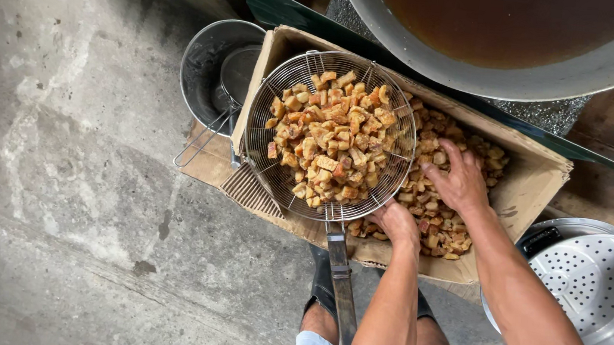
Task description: The person transfers fried food pieces from a cardboard box into a metal skimmer by hand, uses a small strainer to stir the contents of a wok filled with oil, and then wipes their hands with a cloth.
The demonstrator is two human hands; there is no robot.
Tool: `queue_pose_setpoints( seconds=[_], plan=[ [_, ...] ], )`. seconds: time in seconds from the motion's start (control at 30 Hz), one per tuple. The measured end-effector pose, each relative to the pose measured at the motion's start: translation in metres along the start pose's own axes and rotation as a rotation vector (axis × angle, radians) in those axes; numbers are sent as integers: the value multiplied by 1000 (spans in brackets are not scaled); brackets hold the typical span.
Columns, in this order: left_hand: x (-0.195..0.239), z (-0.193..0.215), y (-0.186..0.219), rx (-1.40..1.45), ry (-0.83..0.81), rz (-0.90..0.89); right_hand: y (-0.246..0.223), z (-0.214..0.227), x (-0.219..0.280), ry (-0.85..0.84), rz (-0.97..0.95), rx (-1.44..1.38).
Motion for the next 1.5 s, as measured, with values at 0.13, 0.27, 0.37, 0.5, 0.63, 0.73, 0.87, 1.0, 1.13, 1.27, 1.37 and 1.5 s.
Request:
queue_pose_setpoints(
  seconds=[0.13, 0.27, 0.37, 0.5, 0.63, 0.73, 0.87, 1.0, 1.13, 1.27, 1.37, 1.5],
  plan=[
    [-26, -13, -26, 0, 56, -182, 5, 13, -1, -93, -23, -253],
    [-56, -17, -46, 296, -344, 250, 0, 0, -7, -84, -28, -242],
    [-56, -9, -52, 428, -390, 266, 6, -6, 3, -74, 5, -207],
    [-43, -11, -39, 226, -320, 221, 22, -4, 8, -132, -116, -469],
    [-29, -16, -28, 282, -217, -158, 40, -26, 21, -132, 60, -789],
    [-9, -12, -18, 260, -146, -211, 43, -25, 19, -121, 112, -814],
    [20, -7, -1, 66, -54, -358, 47, -21, 42, -115, 157, -936],
    [64, 5, 10, -84, -11, -491, 29, 5, 81, -24, 104, -1028],
    [104, 33, 27, 4, 36, -616, -13, 36, 116, -57, 157, -943],
    [115, 67, 60, 84, 42, -584, -71, 51, 118, -162, 287, -808],
    [103, 92, 93, 148, 47, -569, -118, 49, 109, -223, 330, -703],
    [76, 122, 141, 358, -8, -455, -185, 31, 75, -266, 325, -446]
  ],
)
Point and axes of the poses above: each hand's wrist, its own x-axis away from the middle knuckle, its own z-axis out of the back of the hand, y = z × x, the point moved 1 cm from there along -x, towards the middle knuckle, and after that the axes turned 14 degrees about -x, right-handed, at the moved point
